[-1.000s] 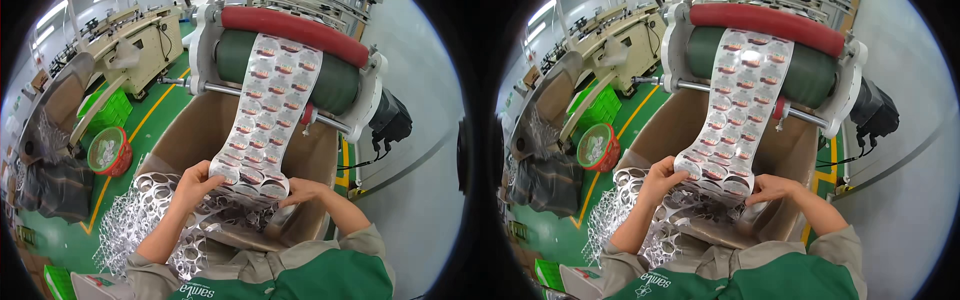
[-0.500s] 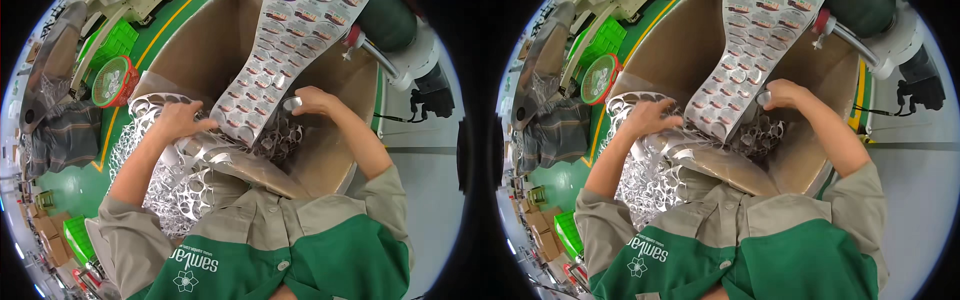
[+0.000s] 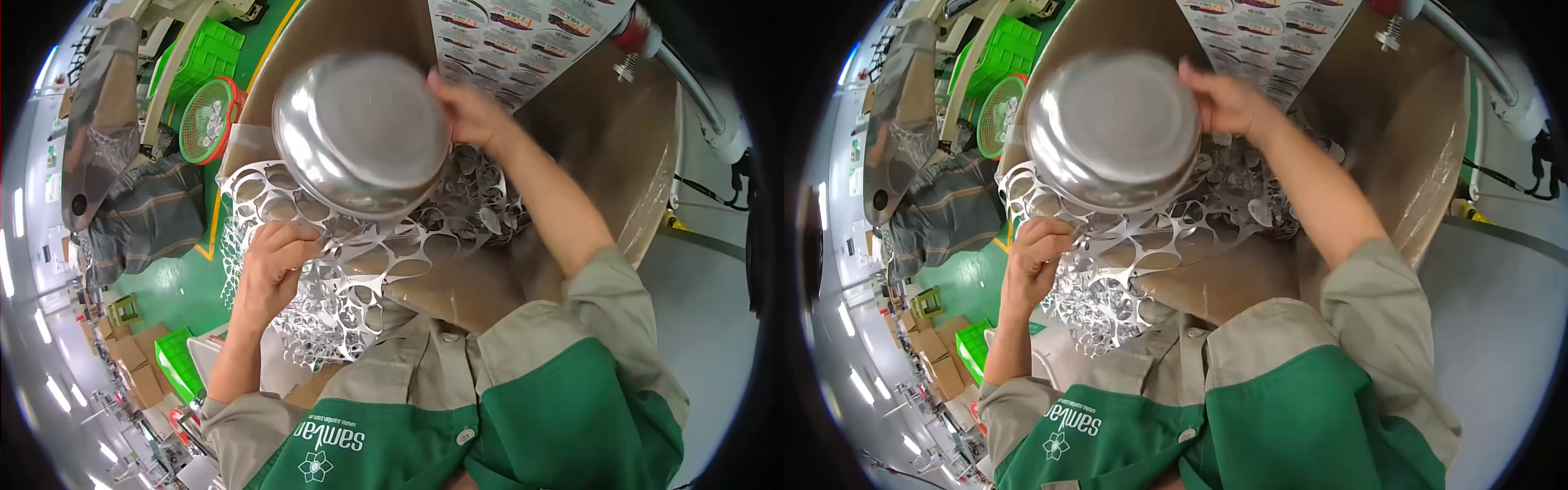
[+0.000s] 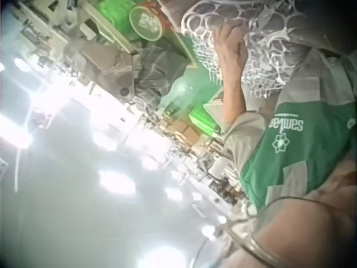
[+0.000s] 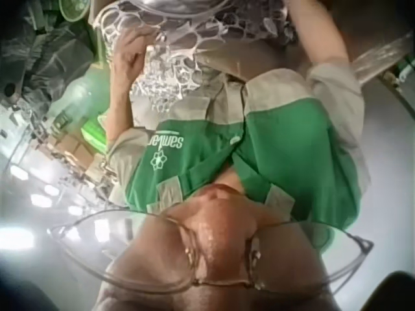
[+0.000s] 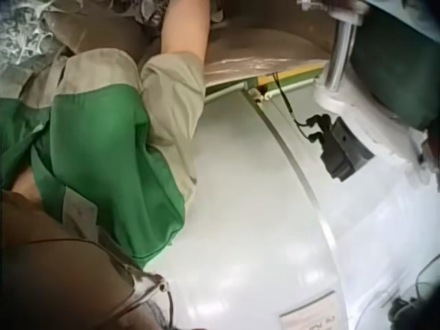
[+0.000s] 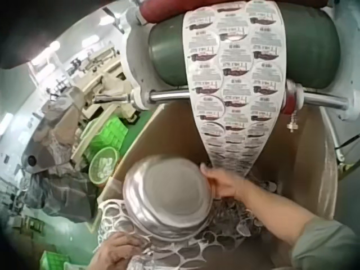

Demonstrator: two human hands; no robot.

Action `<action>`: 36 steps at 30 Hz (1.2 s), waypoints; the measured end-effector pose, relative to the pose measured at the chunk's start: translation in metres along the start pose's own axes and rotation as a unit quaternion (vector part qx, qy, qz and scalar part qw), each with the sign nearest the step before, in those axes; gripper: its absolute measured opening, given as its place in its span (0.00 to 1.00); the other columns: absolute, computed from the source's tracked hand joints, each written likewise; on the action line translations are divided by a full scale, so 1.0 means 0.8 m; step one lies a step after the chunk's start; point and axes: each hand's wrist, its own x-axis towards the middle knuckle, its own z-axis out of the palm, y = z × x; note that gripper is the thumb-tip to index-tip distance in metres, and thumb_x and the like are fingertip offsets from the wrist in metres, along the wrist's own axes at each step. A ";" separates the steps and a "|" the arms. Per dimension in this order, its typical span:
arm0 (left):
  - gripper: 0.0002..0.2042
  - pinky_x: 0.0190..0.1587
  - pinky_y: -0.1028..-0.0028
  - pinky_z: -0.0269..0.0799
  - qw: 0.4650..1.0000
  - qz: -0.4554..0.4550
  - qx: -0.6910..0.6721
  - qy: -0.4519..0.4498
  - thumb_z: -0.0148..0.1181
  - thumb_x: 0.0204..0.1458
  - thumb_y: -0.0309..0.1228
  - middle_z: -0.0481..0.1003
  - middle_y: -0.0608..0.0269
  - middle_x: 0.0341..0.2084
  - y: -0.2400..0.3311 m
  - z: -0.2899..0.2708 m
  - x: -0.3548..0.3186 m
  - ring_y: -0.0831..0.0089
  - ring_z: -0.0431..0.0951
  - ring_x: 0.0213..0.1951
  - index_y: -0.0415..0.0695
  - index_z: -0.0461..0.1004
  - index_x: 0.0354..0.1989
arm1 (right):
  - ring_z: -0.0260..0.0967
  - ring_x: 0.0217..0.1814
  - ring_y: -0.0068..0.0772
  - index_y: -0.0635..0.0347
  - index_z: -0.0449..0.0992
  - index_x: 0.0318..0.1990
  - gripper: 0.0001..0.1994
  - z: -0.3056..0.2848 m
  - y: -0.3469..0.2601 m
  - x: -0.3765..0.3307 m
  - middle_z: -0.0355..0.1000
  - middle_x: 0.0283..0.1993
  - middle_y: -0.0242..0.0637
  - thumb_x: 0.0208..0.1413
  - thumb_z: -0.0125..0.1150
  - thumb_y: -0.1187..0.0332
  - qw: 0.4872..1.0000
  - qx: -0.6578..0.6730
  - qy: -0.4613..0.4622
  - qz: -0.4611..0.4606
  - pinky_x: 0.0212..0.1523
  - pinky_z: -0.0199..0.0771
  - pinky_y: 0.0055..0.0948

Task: Manually collecting and packing the waste backing material from a labeling machine into a cardboard bin using a metal bowl to press it down.

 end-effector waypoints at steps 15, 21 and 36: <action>0.14 0.27 0.83 0.56 0.950 -0.278 -0.122 0.068 0.46 0.52 0.25 0.59 0.73 0.19 -0.069 -0.023 0.055 0.84 0.58 0.24 0.43 0.64 0.48 | 0.68 0.33 0.22 0.62 0.69 0.42 0.14 0.033 -0.044 -0.003 0.71 0.35 0.31 0.53 0.54 0.62 0.901 -0.374 0.145 -0.163 0.33 0.69 0.21; 0.15 0.30 0.84 0.62 0.844 -0.301 -0.380 0.231 0.45 0.53 0.25 0.68 0.70 0.28 -0.085 -0.065 0.013 0.85 0.65 0.26 0.38 0.66 0.49 | 0.68 0.45 0.31 0.61 0.68 0.46 0.18 -0.019 0.005 -0.025 0.70 0.45 0.37 0.54 0.51 0.57 0.988 -0.126 0.024 -0.083 0.48 0.66 0.33; 0.14 0.28 0.80 0.64 0.790 -0.314 -0.430 0.303 0.44 0.54 0.31 0.68 0.70 0.25 -0.015 -0.083 -0.062 0.86 0.64 0.22 0.38 0.68 0.45 | 0.67 0.46 0.27 0.61 0.65 0.50 0.22 0.002 -0.005 -0.014 0.69 0.46 0.36 0.51 0.56 0.58 0.978 -0.198 -0.056 -0.036 0.49 0.66 0.28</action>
